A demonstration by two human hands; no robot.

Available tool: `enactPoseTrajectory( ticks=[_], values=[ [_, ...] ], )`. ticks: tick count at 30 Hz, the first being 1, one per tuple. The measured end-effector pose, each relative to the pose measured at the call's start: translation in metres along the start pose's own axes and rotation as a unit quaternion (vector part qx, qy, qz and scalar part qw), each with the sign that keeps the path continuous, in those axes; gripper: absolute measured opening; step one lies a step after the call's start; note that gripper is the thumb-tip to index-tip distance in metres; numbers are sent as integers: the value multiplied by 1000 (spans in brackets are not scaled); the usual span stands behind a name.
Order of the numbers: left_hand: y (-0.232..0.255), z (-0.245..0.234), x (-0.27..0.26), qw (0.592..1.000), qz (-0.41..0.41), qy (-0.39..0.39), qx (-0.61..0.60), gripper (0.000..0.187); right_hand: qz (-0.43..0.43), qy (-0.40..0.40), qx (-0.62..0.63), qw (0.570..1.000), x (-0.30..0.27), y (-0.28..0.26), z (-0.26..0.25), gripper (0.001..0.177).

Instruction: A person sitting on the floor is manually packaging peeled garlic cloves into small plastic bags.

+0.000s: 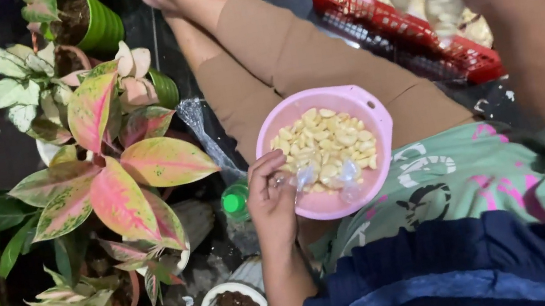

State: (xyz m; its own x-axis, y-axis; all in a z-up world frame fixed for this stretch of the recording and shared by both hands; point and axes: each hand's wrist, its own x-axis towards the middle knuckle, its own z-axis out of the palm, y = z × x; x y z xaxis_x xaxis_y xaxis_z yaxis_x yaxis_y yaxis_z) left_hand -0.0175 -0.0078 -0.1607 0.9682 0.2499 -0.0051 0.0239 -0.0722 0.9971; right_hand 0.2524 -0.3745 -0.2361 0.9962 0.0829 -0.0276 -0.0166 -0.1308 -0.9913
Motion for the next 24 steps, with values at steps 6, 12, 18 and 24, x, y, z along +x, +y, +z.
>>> enactPoseTrajectory(
  ticks=[6,12,18,24],
  values=[
    [9,13,-6,993,79,22,87,26,-43,-186,-50,980,-99,-98,21,7],
    [19,31,-3,990,115,22,75,39,-126,-404,-479,769,-161,-153,107,54],
    [51,56,3,975,214,-9,58,24,-184,-504,-443,718,-137,-91,164,41],
    [86,31,2,940,261,133,-177,20,-179,-455,-426,761,-124,-103,163,36]
  ],
)
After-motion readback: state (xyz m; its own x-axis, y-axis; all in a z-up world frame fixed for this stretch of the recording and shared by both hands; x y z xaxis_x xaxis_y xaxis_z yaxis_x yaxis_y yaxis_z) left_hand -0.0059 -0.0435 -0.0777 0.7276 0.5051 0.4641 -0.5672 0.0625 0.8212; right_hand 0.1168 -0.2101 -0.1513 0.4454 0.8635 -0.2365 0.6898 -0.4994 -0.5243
